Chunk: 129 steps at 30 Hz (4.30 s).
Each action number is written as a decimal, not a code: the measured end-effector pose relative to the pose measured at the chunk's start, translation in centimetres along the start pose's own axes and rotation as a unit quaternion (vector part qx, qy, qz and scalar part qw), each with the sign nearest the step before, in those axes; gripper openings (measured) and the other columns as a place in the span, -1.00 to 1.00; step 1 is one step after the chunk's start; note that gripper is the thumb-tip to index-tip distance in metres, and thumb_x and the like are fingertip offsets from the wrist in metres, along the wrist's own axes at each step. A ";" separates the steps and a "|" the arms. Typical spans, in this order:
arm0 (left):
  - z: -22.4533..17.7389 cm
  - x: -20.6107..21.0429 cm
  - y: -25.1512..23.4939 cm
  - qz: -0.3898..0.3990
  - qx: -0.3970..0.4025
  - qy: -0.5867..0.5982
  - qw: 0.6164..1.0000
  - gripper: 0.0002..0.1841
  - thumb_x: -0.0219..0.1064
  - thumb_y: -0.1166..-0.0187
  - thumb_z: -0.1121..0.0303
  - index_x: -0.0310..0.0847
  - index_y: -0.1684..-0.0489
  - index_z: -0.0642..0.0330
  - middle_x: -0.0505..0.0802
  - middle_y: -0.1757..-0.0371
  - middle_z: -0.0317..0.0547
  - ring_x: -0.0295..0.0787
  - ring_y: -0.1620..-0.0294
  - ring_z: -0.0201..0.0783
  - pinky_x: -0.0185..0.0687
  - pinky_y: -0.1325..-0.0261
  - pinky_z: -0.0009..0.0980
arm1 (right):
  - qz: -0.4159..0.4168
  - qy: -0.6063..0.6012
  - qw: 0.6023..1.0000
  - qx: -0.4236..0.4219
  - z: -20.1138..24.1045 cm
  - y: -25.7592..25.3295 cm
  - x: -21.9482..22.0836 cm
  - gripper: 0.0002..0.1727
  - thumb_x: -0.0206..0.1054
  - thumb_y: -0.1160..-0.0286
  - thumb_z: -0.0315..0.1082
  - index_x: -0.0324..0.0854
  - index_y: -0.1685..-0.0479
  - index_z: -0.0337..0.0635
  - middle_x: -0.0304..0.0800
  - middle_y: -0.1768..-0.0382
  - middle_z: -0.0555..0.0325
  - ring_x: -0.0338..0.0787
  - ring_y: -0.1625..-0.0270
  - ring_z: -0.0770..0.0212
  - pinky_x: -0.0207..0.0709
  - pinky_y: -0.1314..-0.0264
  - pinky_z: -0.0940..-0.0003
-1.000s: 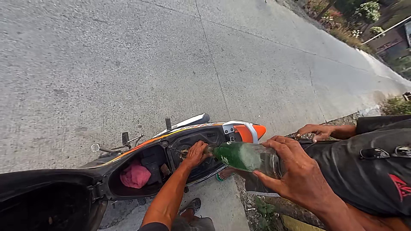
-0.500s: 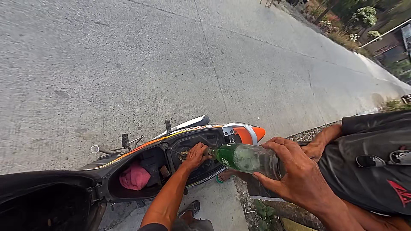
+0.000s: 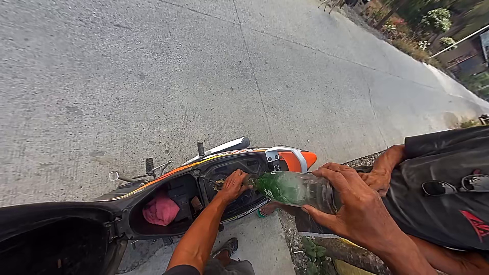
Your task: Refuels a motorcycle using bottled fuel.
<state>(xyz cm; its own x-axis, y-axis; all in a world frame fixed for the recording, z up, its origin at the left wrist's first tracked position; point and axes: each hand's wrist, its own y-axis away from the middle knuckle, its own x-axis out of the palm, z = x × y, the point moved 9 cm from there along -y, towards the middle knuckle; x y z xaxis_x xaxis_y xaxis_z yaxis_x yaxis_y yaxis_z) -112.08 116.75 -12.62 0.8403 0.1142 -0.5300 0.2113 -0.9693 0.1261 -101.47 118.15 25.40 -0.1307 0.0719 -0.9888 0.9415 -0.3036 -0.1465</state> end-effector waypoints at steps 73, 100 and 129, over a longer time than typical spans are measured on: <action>-0.1 0.0 0.0 -0.001 -0.014 -0.009 1.000 -0.46 0.37 -0.59 0.06 0.62 -0.41 0.25 0.68 -0.38 0.25 0.59 -0.46 0.15 0.46 -0.54 -0.03 | 0.005 -0.020 1.000 -0.001 -0.2 0.1 0.1 -0.25 0.52 -0.11 0.23 0.69 -0.24 -0.14 0.78 -0.17 -0.16 0.81 -0.16 -0.14 0.73 0.14 0.06; 0.0 0.2 -0.2 -0.004 -0.022 -0.017 1.000 -0.43 0.39 -0.58 0.01 0.62 -0.40 0.28 0.68 -0.38 0.27 0.60 -0.46 0.16 0.47 -0.54 -0.01 | -0.016 -0.023 1.000 0.013 -1.0 1.7 -0.4 -0.27 0.49 -0.16 0.23 0.68 -0.24 -0.12 0.80 -0.17 -0.13 0.79 -0.19 -0.12 0.73 0.09 0.08; 1.2 -2.4 5.1 -0.088 -0.108 0.042 0.989 -0.52 0.18 -0.46 0.58 0.48 -0.44 0.39 0.58 -0.47 0.33 0.55 -0.50 0.18 0.50 -0.51 0.05 | -0.304 -0.371 0.777 0.408 -5.2 25.6 7.9 -0.18 0.67 0.05 -0.29 0.42 -0.30 -0.53 0.73 -0.21 0.12 0.68 -0.30 0.57 0.57 -0.40 0.65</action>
<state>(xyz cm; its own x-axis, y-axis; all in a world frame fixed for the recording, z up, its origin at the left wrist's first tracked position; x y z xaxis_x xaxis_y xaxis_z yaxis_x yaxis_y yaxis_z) -113.61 111.32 -11.77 0.8169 0.3041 -0.4902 0.4532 -0.8640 0.2193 -76.75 115.92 14.01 -0.9020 -0.0384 -0.4300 0.1657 -0.9505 -0.2629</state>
